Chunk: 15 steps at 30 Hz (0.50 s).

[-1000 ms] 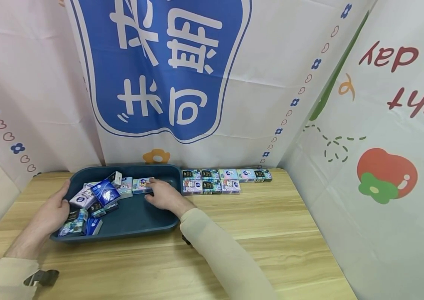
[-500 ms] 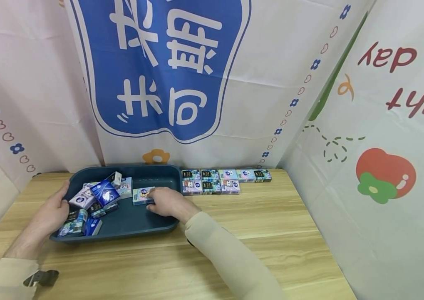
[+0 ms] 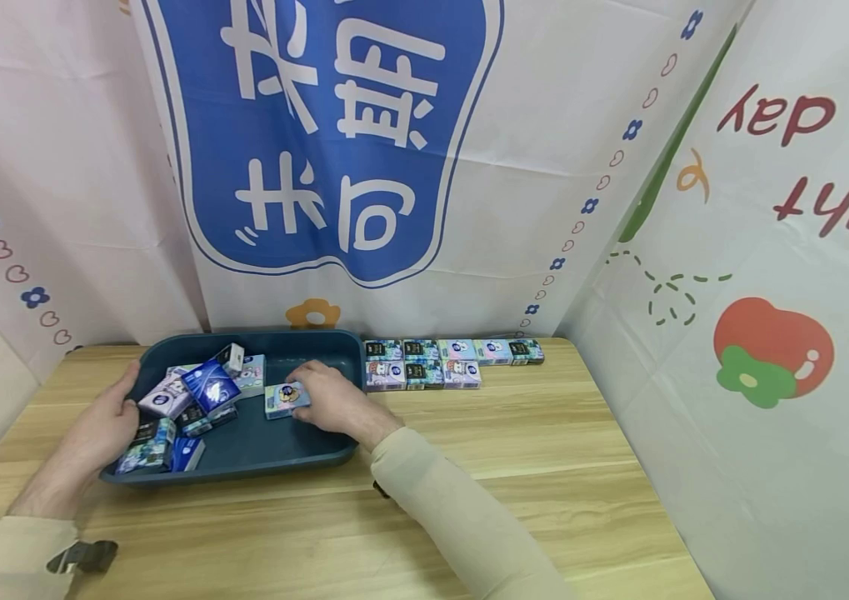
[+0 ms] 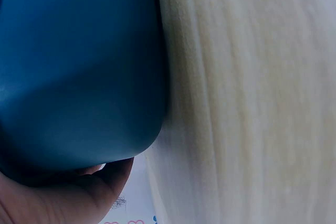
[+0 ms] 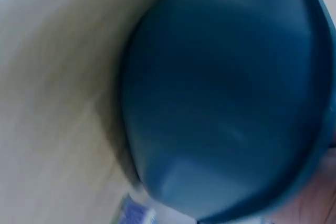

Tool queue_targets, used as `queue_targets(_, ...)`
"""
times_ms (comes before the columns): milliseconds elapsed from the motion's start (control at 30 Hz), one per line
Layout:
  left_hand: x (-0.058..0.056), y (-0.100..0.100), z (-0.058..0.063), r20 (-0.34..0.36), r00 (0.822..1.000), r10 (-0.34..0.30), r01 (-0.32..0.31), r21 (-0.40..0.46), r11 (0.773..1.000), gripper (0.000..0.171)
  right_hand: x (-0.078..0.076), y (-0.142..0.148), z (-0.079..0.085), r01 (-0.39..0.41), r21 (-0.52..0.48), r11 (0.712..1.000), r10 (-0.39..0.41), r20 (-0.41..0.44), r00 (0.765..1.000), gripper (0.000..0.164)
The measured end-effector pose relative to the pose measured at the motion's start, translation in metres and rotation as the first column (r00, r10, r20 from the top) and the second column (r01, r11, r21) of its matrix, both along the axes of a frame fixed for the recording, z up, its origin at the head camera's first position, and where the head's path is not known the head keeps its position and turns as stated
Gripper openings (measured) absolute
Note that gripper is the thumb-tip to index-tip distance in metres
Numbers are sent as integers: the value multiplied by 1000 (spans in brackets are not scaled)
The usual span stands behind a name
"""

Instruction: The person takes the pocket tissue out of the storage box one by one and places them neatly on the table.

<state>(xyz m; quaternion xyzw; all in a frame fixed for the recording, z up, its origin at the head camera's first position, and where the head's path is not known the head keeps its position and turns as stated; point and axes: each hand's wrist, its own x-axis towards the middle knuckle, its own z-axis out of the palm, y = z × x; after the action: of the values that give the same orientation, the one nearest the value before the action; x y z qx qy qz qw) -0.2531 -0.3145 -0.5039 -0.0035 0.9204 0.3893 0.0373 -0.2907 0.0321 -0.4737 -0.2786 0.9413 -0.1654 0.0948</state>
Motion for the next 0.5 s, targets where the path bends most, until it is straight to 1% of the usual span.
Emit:
queue_targets(133, 0, 1, 0, 8, 1000, 7, -7, 4, 1000, 63, -4, -5, -8, 59, -103, 993, -51, 76, 996, 59)
queue_targets(233, 0, 1, 1, 14, 1000, 11, -12, 12, 1000, 63, -6, -9, -14, 86, -131, 988, -71, 118, 991, 61)
queue_targets(367, 0, 1, 0, 15, 1000, 10, -10, 23, 1000, 64, -7, -14, -19, 87, -109, 990, -72, 132, 989, 59)
queue_targets(500, 0, 1, 0, 16, 1000, 7, -7, 28, 1000, 63, -8, -17, -22, 85, -64, 994, -78, 109, 991, 55)
